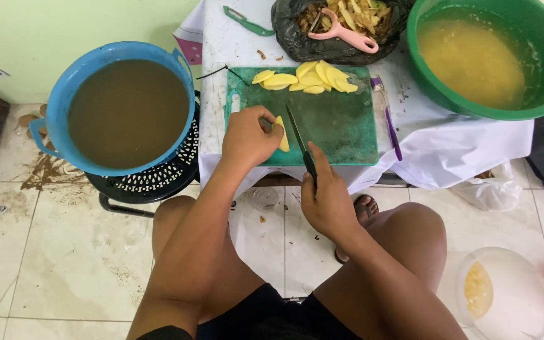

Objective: Slicing peeled potatoes on a green cutting board using a knife in a preparation area.

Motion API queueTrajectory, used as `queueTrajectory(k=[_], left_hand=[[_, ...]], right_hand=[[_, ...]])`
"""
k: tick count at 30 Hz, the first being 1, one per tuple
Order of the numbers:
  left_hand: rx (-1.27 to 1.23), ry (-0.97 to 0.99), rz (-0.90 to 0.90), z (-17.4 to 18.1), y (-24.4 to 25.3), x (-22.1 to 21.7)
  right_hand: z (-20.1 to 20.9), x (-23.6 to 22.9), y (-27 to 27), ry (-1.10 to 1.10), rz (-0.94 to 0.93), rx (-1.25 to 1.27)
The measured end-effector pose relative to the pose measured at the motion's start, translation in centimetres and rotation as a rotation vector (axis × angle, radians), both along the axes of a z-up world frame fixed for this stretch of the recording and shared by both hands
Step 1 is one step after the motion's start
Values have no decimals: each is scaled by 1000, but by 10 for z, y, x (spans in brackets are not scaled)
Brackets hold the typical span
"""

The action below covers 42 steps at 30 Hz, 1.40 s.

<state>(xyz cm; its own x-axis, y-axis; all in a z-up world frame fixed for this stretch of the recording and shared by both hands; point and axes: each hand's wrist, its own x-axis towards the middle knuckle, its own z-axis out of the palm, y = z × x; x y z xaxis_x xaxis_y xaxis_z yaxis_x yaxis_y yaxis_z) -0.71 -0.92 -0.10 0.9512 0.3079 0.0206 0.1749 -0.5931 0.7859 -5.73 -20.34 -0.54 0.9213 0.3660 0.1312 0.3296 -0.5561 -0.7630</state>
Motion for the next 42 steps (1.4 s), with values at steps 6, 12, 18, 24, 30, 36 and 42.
queueTrajectory(k=[6, 12, 18, 24, 30, 36, 42], left_hand=[[-10, -76, -7, -16, 0, 10], [-1, -92, -39, -15, 2, 9], [17, -112, -52, -20, 3, 12], [55, -102, -49, -19, 1, 11], [38, -127, -56, -17, -1, 8], [25, -160, -76, -14, -1, 5], [51, -159, -72, -17, -2, 7]], right_hand=[[-15, -6, 11, -218, 66, -47], [-15, -15, 15, -254, 61, -139], [-17, -16, 17, -252, 69, -180], [-17, -18, 21, -204, 55, -239], [-15, -15, 23, -180, 57, -242], [-23, -9, 23, -167, 69, -219], [-28, -2, 23, -155, 69, -215]])
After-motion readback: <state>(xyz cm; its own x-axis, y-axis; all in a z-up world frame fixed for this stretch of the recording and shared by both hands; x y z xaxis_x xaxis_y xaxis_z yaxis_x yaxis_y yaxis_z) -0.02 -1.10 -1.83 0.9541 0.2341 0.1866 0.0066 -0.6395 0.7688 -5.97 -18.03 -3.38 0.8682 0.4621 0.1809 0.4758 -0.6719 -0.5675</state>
